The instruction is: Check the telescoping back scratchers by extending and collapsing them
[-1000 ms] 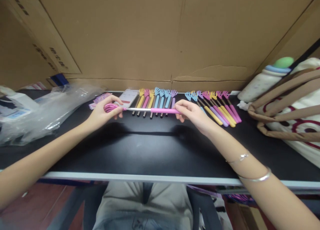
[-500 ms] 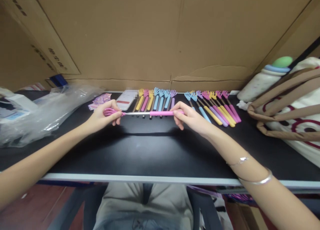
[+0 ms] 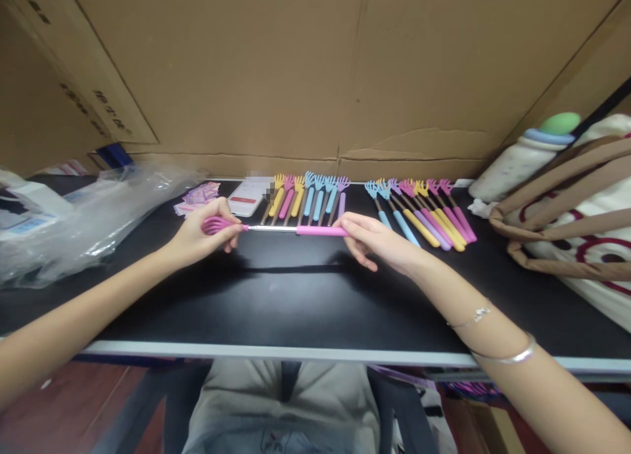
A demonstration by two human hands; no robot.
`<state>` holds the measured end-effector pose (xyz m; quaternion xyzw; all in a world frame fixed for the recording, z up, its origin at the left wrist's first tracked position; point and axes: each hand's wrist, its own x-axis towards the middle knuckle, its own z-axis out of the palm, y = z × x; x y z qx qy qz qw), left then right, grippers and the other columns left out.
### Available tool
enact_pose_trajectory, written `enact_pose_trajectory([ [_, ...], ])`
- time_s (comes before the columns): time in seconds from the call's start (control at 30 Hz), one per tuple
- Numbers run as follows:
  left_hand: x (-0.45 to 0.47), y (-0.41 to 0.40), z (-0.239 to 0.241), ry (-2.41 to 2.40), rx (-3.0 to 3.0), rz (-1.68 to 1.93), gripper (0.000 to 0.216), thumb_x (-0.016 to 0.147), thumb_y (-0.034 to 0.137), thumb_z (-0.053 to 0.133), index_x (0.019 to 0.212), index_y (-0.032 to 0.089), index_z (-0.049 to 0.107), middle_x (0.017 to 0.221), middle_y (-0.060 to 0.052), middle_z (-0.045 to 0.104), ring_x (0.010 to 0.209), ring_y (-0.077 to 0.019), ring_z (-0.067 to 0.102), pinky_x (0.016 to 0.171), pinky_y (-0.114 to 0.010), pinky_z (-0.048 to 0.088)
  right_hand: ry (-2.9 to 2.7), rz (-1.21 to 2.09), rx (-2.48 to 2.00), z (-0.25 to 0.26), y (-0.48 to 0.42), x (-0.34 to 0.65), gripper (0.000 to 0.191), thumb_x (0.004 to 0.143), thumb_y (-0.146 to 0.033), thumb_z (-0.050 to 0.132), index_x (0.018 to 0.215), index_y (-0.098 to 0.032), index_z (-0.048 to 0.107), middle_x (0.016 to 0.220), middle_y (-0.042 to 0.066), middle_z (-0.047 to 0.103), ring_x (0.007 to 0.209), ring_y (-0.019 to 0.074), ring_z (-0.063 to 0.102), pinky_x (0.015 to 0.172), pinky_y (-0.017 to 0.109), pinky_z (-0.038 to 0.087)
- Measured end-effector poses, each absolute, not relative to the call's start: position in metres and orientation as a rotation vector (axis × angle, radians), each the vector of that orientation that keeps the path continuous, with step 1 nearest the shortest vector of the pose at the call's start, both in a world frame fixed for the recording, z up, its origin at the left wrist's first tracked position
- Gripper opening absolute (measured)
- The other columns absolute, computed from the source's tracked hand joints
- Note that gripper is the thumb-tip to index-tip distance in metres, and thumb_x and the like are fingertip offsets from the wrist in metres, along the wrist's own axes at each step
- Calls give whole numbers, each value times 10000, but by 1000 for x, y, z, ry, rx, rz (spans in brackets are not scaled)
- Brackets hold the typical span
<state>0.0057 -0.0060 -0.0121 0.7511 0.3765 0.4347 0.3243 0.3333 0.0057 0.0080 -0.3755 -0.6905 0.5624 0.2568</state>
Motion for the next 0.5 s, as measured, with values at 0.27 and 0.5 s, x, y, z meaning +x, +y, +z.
enact_pose_trajectory([
  [0.27, 11, -10, -13, 1007, 2009, 1183, 282, 830, 353, 657, 738, 185, 450, 556, 40, 583, 412, -71, 546, 418, -167, 459, -1856, 1624, -980, 6, 5, 332, 327, 941, -484, 484, 980, -161, 523, 426, -100, 415, 282, 53, 291, 305, 200, 187],
  [0.5, 16, -10, -14, 990, 1973, 1248, 262, 817, 357, 670, 746, 175, 495, 586, 34, 561, 412, -64, 531, 391, -161, 444, -1842, 1477, -1014, 8, 4, 327, 343, 915, -499, 511, 984, -165, 543, 423, -94, 414, 303, 59, 299, 304, 207, 176],
])
